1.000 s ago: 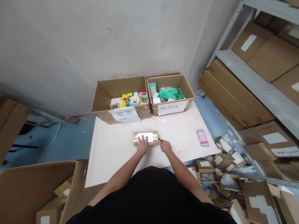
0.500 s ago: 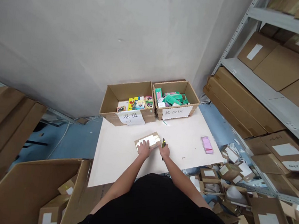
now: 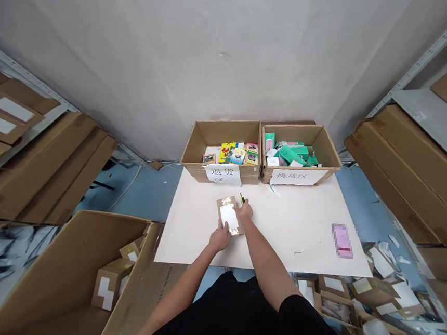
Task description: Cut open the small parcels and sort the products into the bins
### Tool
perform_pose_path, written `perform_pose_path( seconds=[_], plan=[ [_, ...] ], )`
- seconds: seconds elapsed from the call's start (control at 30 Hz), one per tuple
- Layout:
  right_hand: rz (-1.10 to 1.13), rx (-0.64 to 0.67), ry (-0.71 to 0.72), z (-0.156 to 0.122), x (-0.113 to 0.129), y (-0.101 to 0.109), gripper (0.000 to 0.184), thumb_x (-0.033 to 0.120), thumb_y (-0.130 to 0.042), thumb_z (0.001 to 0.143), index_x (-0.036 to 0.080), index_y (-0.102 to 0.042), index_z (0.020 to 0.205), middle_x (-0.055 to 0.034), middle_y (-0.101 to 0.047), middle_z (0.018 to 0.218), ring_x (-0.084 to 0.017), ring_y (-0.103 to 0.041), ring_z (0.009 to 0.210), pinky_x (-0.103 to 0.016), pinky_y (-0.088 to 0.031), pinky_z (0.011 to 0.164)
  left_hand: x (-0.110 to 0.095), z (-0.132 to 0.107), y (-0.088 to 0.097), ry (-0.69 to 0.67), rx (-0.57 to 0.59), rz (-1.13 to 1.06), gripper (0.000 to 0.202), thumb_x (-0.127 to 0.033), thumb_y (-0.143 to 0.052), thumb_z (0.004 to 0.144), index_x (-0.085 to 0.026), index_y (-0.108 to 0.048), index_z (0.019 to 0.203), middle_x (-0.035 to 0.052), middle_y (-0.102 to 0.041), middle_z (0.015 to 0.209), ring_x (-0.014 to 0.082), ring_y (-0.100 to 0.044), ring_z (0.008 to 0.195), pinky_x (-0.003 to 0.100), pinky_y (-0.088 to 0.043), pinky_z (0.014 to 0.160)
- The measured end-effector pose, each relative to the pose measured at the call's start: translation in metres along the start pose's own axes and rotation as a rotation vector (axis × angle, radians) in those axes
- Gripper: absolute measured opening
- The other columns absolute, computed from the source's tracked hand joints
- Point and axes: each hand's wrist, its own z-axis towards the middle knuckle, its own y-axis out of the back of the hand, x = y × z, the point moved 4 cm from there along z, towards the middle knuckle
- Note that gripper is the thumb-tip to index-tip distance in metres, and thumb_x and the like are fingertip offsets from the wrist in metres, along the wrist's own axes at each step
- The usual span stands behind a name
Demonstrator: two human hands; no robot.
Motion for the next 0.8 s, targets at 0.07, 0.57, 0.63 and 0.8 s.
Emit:
perform_pose_path(
  seconds=[0.07,0.57,0.63,0.8],
  plan=[
    [-0.002,-0.020,0.030,0.001,0.005,0.006,0.057,0.053,-0.074,0.092,0.020,-0.050,0.131,-0.0152,-0.075,0.120,-0.029,-0.073,0.113,-0.030,-0.053,0.085,0.008,0.002,0.016,-0.038,-0.048,0.007,0.067,-0.036,-0.042,0.101,-0.016,-0.034,0.165,0.0204,-0.032,0.172,0.0336,-0.058,0.137,0.044,-0.053,0.105],
    [0.196,-0.116,-0.190,-0.023,-0.072,-0.030,0.071,0.068,-0.078,0.082,0.020,-0.055,0.128,-0.0174,-0.075,0.123,-0.033,-0.073,0.114,-0.035,-0.055,0.085,0.020,0.049,0.039,-0.174,-0.172,0.154,0.103,-0.059,-0.075,0.087,-0.026,-0.024,0.171,0.0184,-0.025,0.176,0.0435,-0.031,0.156,0.057,-0.043,0.114],
    [0.190,-0.123,-0.155,0.005,-0.045,-0.012,0.069,0.059,-0.084,0.080,0.020,-0.056,0.129,-0.0170,-0.075,0.122,-0.032,-0.073,0.111,-0.033,-0.055,0.084,0.015,0.046,0.027,-0.045,-0.220,0.127,0.096,-0.063,-0.064,0.094,-0.017,-0.028,0.170,0.0264,-0.033,0.170,0.0469,-0.040,0.149,0.060,-0.043,0.112],
    [0.263,-0.120,-0.028,0.036,-0.020,0.019,0.033,0.052,-0.059,0.102,0.022,-0.060,0.116,-0.0076,-0.077,0.096,-0.022,-0.074,0.080,-0.028,-0.053,0.070,0.017,0.050,0.028,-0.044,-0.273,0.007,0.074,-0.056,-0.050,0.103,-0.015,-0.040,0.164,0.0242,-0.042,0.166,0.0423,-0.031,0.157,0.057,-0.042,0.117]
  ],
)
